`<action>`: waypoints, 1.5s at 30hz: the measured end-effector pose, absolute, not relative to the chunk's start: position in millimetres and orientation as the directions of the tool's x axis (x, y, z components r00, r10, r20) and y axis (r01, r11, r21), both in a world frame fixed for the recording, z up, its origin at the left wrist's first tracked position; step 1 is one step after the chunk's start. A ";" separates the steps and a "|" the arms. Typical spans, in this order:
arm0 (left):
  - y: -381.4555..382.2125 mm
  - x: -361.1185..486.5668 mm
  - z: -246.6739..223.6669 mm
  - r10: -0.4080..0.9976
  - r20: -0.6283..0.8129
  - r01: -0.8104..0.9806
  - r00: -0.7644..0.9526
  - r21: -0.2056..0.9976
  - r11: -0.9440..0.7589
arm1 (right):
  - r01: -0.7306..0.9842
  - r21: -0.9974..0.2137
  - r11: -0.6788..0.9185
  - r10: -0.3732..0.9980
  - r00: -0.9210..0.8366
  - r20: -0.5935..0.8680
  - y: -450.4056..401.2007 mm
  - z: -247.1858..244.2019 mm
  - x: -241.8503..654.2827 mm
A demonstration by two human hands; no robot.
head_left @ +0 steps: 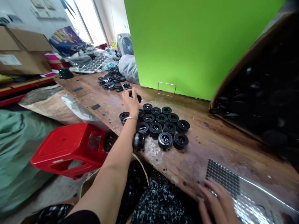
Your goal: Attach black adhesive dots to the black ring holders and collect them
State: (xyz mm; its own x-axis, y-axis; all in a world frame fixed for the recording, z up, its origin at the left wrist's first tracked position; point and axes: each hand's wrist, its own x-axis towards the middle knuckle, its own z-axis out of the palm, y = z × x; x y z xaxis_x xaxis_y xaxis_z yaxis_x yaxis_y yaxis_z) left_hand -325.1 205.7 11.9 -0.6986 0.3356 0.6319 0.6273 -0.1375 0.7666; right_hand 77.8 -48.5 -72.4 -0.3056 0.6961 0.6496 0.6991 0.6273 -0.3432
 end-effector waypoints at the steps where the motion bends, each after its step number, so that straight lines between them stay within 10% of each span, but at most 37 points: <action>1: 205.8 -324.6 12.8 0.329 0.623 0.613 -0.710 0.776 -0.148 | 0.630 -0.356 0.691 0.679 -0.396 0.618 -44.9 -60.7 57.7; 7: 180.3 -324.9 29.0 0.481 0.525 0.521 -0.702 0.839 -0.157 | 0.415 -0.371 0.831 0.555 -0.674 0.487 2.7 -17.1 -59.1; 14: 89.0 -324.1 46.8 0.899 0.338 0.644 -0.278 0.760 -0.086 | 0.335 -0.355 0.873 0.467 -0.785 0.407 51.3 -29.6 -132.0; 19: 46.4 -301.3 28.5 0.975 0.217 0.925 0.058 0.356 -0.134 | 0.300 -0.410 0.861 0.491 -0.696 0.523 47.3 -24.1 -107.8; 25: 41.6 -280.0 4.1 0.985 0.165 0.996 0.048 0.061 -0.059 | 0.570 -0.345 0.746 0.657 -0.545 0.520 53.3 -18.1 -65.4; 30: 23.8 -284.8 4.4 0.981 0.194 0.978 -0.003 0.206 -0.038 | 0.649 -0.151 0.746 0.647 -0.650 0.398 47.2 -32.9 -62.8; 38: -75.7 -317.8 -29.8 0.967 -0.043 0.480 -0.249 0.862 0.162 | 0.700 -0.148 0.698 0.688 -0.600 0.407 37.3 -42.5 -64.1; 40: -100.8 -326.4 -64.7 0.842 -0.386 0.167 -0.376 0.866 0.472 | 0.662 -0.172 0.729 0.654 -0.602 0.458 38.7 -48.7 -62.3; 45: -152.0 -324.1 -158.4 0.563 -0.697 -0.075 -0.443 0.655 0.752 | 0.618 -0.219 0.755 0.631 -0.594 0.499 39.3 -55.8 -58.0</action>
State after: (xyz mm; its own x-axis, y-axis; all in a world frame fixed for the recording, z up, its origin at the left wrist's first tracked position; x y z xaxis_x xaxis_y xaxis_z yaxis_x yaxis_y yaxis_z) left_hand -324.1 -152.0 -158.4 -0.4434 0.5631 -0.6973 -0.0745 0.7521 0.6548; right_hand -58.0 39.3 -55.8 -0.5938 0.6310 0.4993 0.6183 0.7549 -0.2186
